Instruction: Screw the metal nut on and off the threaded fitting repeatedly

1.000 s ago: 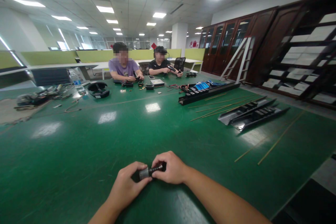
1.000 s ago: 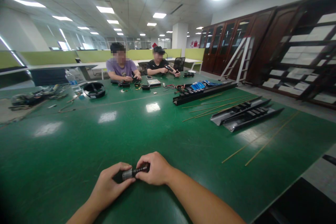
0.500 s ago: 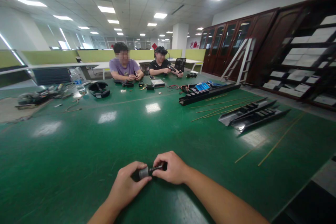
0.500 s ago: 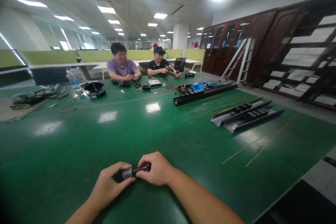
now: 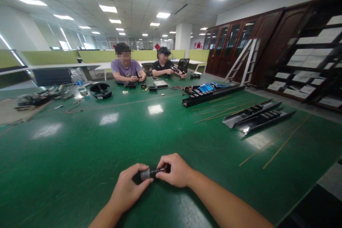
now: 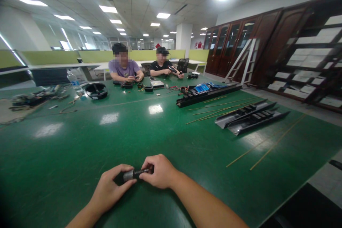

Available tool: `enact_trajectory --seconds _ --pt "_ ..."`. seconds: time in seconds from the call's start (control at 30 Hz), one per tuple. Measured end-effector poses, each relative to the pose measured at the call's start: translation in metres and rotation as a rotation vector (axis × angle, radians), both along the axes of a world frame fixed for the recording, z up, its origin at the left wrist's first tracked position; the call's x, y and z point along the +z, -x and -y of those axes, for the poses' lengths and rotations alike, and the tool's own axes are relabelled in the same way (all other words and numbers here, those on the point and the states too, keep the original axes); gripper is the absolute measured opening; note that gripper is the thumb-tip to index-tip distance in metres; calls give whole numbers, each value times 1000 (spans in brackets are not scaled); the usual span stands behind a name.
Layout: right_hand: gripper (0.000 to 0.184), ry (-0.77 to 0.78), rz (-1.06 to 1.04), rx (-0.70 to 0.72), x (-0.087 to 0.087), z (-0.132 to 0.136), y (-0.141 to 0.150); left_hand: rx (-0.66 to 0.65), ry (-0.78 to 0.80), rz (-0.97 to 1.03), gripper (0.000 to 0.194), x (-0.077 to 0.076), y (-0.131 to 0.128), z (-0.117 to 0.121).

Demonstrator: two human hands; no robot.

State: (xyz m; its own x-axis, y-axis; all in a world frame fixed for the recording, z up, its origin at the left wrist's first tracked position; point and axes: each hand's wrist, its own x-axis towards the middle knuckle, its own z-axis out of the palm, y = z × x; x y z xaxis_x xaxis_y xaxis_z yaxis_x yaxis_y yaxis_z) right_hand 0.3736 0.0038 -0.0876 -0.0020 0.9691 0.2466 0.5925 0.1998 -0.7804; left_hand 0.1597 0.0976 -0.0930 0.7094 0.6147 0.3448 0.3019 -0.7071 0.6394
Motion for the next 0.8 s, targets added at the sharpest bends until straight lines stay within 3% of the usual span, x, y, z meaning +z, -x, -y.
enact_trajectory --seconds 0.8 --pt "14 11 6 -41 2 -1 -4 30 33 30 23 1 -1 -3"
